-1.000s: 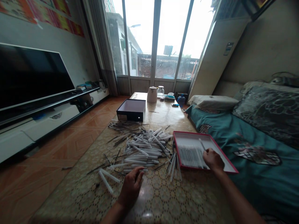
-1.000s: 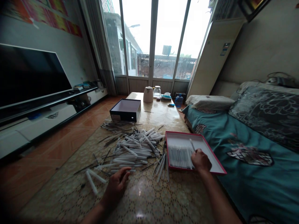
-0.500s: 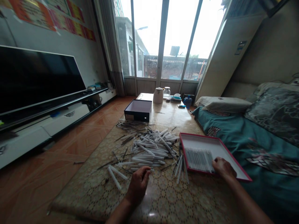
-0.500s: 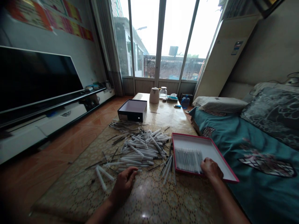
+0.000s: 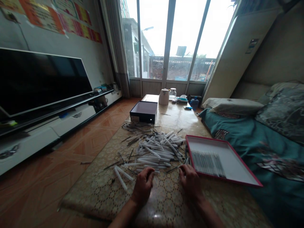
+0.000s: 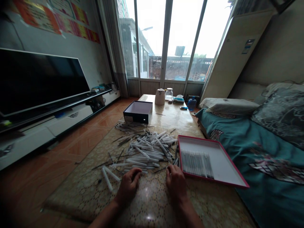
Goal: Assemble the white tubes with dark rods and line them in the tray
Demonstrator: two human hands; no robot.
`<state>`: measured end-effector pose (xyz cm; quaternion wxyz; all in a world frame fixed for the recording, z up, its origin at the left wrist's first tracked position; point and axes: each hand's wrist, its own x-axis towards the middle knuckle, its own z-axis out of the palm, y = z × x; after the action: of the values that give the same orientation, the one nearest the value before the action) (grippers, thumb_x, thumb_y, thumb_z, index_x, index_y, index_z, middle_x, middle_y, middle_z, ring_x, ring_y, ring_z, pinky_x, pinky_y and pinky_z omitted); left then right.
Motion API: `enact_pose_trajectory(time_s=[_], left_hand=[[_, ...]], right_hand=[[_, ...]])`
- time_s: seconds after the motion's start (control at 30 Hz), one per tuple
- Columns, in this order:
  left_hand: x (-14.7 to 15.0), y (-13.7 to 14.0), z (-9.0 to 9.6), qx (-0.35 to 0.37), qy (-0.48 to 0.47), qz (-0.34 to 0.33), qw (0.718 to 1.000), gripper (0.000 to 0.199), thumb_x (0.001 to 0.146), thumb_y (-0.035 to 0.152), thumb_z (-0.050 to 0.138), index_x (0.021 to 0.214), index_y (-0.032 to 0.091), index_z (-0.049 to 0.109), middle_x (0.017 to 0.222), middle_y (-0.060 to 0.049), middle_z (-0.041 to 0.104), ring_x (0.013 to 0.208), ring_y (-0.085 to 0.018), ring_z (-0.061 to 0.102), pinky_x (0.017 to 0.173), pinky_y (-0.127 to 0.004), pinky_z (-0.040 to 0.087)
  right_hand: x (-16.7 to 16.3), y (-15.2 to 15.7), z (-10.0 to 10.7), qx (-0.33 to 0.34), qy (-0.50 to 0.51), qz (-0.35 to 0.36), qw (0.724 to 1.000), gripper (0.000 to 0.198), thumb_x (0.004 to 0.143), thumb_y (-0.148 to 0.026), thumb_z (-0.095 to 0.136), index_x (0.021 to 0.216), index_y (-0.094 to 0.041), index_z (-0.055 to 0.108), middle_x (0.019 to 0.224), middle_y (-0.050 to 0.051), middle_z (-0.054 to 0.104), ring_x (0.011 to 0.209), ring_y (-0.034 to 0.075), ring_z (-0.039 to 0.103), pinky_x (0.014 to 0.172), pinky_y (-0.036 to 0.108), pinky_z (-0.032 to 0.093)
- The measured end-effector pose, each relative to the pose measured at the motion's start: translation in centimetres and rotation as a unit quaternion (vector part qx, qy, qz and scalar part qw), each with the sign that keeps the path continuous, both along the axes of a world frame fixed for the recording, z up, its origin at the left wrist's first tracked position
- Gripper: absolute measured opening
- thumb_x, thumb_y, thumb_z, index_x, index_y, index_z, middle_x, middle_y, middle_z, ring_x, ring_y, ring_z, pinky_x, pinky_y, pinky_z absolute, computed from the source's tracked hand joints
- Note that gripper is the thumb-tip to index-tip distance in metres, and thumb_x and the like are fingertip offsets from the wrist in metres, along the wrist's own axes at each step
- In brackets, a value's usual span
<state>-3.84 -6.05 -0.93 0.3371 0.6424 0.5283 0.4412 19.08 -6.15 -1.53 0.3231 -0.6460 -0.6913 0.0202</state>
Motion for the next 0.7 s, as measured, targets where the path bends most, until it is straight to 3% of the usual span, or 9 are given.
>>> enact_pose_trajectory(time_s=[0.13,0.3,0.4,0.5,0.7], left_hand=[[0.1,-0.1,-0.2,-0.043,-0.047,0.006,0.998,0.017,0.081,0.032,0.052,0.084,0.019,0.062,0.062,0.0,0.062,0.047,-0.014,0.056,0.05,-0.025,0.044],[0.1,0.5,0.8,-0.075,-0.035,-0.032,0.996,0.015,0.079,0.029,0.052,0.081,0.018,0.062,0.067,-0.001,0.063,0.05,-0.015,0.058,0.05,-0.025,0.044],[0.0,2.4,1.7,-0.026,0.049,-0.043,0.998,0.016,0.081,0.026,0.05,0.082,0.018,0.064,0.069,-0.003,0.065,0.056,-0.017,0.061,0.058,-0.027,0.047],[-0.2,5.1,2.5,0.064,0.169,0.007,0.984,0.018,0.082,0.017,0.046,0.086,0.018,0.065,0.084,-0.008,0.066,0.08,-0.021,0.063,0.074,-0.03,0.047],[-0.2,8.9,3.0,0.087,0.221,0.012,0.971,0.027,0.075,0.003,0.048,0.085,0.02,0.067,0.093,-0.008,0.063,0.09,-0.021,0.058,0.082,-0.032,0.044]], right_hand=[[-2.5,-0.4,-1.7,0.026,-0.009,0.0,1.0,0.017,0.085,-0.016,0.042,0.086,-0.022,0.059,0.084,0.006,0.06,0.082,0.021,0.058,0.075,0.031,0.045],[-2.7,-0.2,-2.1,0.033,-0.026,0.012,0.999,0.02,0.084,-0.011,0.042,0.089,-0.022,0.058,0.084,0.005,0.058,0.084,0.021,0.056,0.076,0.032,0.044],[-2.7,-0.2,-2.0,0.038,-0.031,0.015,0.999,0.02,0.085,-0.011,0.04,0.086,-0.023,0.056,0.082,0.005,0.058,0.082,0.021,0.056,0.074,0.032,0.044],[-2.7,-0.1,-2.2,0.039,-0.04,0.014,0.998,0.019,0.086,-0.012,0.04,0.083,-0.023,0.055,0.081,0.004,0.058,0.081,0.021,0.056,0.073,0.032,0.044],[-2.8,-0.1,-2.2,0.039,-0.049,0.008,0.998,0.018,0.086,-0.013,0.041,0.081,-0.023,0.055,0.081,0.004,0.058,0.08,0.021,0.056,0.072,0.031,0.043]])
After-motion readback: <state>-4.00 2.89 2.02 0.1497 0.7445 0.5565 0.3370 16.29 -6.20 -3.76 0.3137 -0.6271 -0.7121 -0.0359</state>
